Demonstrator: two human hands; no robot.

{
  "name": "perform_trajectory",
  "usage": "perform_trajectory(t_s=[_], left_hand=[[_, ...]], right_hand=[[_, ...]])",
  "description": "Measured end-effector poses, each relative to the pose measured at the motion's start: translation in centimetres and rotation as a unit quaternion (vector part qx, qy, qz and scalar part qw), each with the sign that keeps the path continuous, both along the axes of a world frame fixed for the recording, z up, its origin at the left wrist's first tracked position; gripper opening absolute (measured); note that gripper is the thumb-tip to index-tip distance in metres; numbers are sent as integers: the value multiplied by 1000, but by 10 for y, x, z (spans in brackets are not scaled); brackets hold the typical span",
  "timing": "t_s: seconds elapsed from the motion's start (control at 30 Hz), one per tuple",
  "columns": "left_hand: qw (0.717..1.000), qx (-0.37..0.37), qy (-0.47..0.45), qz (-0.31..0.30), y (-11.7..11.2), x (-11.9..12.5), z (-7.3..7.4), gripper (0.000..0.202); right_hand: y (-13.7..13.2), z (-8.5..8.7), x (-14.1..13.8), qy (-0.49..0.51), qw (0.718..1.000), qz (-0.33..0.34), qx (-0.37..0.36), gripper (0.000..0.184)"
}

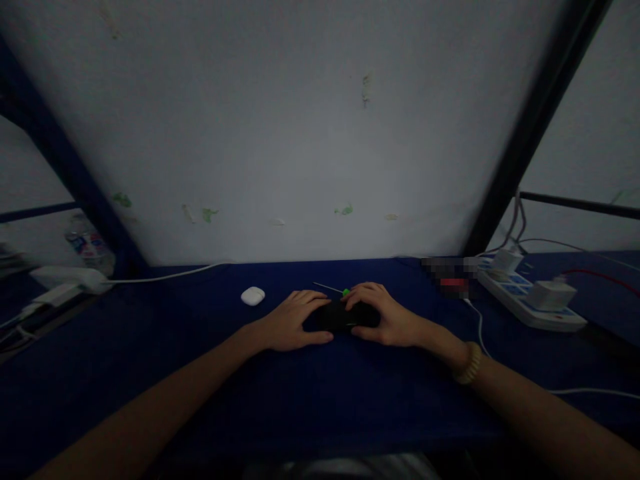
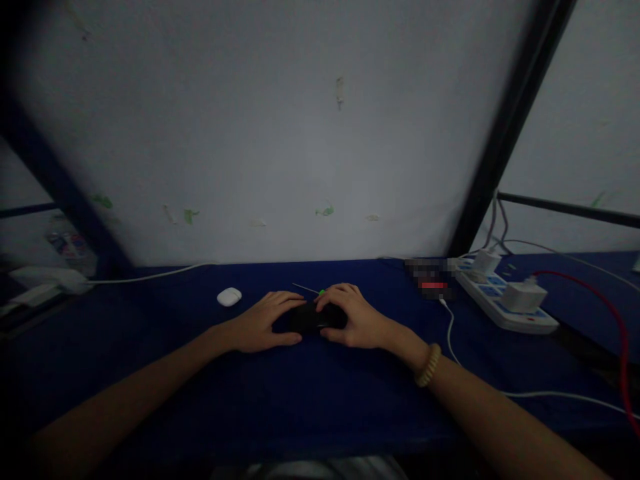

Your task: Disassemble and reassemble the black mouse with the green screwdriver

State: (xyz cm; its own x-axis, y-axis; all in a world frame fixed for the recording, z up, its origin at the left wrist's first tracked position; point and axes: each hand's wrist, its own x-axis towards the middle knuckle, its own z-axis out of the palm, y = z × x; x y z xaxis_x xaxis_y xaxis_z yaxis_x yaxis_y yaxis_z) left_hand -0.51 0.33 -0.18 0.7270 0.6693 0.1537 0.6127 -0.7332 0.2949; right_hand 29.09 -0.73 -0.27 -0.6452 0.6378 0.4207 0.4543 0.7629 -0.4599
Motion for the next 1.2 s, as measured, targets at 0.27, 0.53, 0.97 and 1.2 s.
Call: perform_trajectory(t_s=[0.27,0.53,0.97,1.2], left_hand=[[1000,-2,0,-4,-1,1,3,73],[1000,-4,-22,-12,-2,-1,2,73],[999,-4,-30,-21,-1,-1,2,72],[999,-4,-33,-2,-1,-2,0,69]], right_hand=[[0,-1,1,0,1000,0,-4,35],[0,1,0,-3,1000,7,1,25],[-2,1,1,0,1000,4,-6,24],[-3,3,0,1,1000,-3,-13,35]])
